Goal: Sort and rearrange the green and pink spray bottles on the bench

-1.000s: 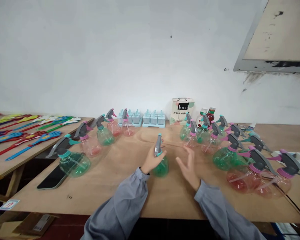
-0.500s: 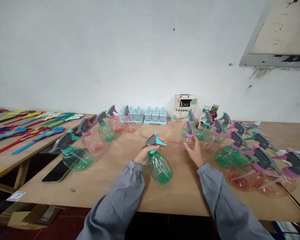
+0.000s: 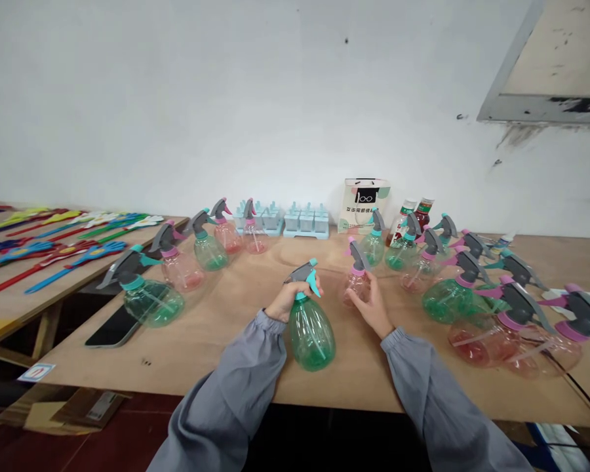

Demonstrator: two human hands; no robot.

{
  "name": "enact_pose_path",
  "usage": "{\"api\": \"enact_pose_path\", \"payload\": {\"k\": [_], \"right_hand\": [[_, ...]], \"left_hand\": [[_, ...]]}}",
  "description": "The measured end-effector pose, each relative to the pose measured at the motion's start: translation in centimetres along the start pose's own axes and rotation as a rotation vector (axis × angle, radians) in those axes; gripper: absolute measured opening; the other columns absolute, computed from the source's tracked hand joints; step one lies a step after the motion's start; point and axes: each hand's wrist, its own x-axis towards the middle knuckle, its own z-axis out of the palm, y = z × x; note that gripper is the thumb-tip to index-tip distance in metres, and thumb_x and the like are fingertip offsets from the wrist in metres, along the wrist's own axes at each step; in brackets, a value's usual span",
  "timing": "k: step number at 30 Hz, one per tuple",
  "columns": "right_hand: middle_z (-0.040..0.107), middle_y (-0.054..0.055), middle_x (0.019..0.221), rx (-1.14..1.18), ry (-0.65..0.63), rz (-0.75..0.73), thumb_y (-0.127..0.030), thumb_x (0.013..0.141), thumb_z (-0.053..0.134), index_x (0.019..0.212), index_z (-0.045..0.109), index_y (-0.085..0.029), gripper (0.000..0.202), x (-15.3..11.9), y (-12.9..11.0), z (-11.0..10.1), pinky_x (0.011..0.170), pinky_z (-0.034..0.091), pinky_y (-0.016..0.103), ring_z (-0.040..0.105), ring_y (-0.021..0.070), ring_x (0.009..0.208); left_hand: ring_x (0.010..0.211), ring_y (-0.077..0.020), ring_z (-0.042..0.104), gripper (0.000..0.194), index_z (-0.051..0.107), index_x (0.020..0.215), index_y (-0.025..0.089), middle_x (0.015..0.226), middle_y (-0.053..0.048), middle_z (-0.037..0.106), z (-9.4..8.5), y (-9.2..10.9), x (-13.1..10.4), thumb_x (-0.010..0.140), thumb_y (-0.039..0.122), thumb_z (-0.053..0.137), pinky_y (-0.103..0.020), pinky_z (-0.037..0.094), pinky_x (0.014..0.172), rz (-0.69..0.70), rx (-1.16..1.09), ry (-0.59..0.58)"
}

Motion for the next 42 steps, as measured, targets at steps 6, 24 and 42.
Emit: {"api": "enact_pose_path", "payload": {"k": [6,24,42], "right_hand": [[0.059,0.012,0.134,0.027,-0.026,-0.001,-0.051,0.082,0.072,0.137,0.046,-0.024,0.067,-0.7,-0.8,0.5,0.112,0.044,0.052,0.057,0.0294,0.126],[0.058,0.012,0.136,0.036,-0.044,0.023,-0.051,0.082,0.073,0.138,0.045,-0.026,0.067,-0.7,-0.8,0.4,0.115,0.041,0.057,0.056,0.0303,0.129],[0.058,0.013,0.134,0.003,-0.044,0.013,-0.052,0.081,0.072,0.136,0.045,-0.024,0.068,-0.6,-0.8,0.3,0.113,0.041,0.055,0.056,0.0295,0.127]], "left_hand": [[0.065,-0.0134,0.056,0.035,0.072,0.078,0.017,0.078,-0.003,0.073,-0.1,-0.4,0.4,0.046,0.013,0.060,-0.024,0.040,0.061,0.092,0.006,-0.012],[0.060,-0.0126,0.052,0.020,0.065,0.064,0.016,0.065,-0.003,0.065,-0.6,0.0,0.3,0.045,0.016,0.058,-0.024,0.037,0.055,0.028,-0.046,0.062],[0.079,-0.0173,0.060,0.035,0.072,0.080,0.017,0.081,-0.005,0.072,0.4,0.5,0.1,0.047,0.015,0.060,-0.025,0.042,0.062,0.110,0.027,0.086]]}}
